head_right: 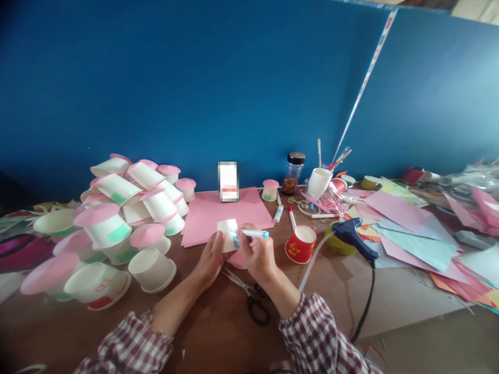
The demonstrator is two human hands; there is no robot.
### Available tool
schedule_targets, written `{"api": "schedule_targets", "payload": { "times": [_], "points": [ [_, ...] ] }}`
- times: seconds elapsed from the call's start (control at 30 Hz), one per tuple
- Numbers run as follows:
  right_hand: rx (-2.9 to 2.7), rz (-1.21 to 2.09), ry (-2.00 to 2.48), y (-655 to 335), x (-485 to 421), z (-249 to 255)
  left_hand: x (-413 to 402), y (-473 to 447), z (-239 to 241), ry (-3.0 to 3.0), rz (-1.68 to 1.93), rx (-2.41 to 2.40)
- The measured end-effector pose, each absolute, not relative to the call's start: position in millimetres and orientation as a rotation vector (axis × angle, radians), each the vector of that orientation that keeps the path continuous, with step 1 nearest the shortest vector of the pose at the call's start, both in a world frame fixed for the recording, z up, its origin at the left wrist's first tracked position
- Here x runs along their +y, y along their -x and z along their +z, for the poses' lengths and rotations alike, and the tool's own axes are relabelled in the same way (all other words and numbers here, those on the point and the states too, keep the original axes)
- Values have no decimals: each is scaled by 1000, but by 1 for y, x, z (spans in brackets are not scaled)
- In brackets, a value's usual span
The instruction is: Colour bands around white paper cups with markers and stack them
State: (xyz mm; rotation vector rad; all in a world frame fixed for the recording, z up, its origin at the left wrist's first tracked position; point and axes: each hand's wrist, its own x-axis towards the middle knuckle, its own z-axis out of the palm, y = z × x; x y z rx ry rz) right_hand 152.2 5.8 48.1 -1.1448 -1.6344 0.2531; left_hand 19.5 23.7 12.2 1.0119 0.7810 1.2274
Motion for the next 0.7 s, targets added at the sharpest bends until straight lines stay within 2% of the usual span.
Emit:
{"api": "schedule_targets", "payload": {
  "times": [0.7],
  "points": [
    [-1662, 237, 1191, -151, 8, 43, 25, -19, 10, -1057, 1234, 909]
  ]
}}
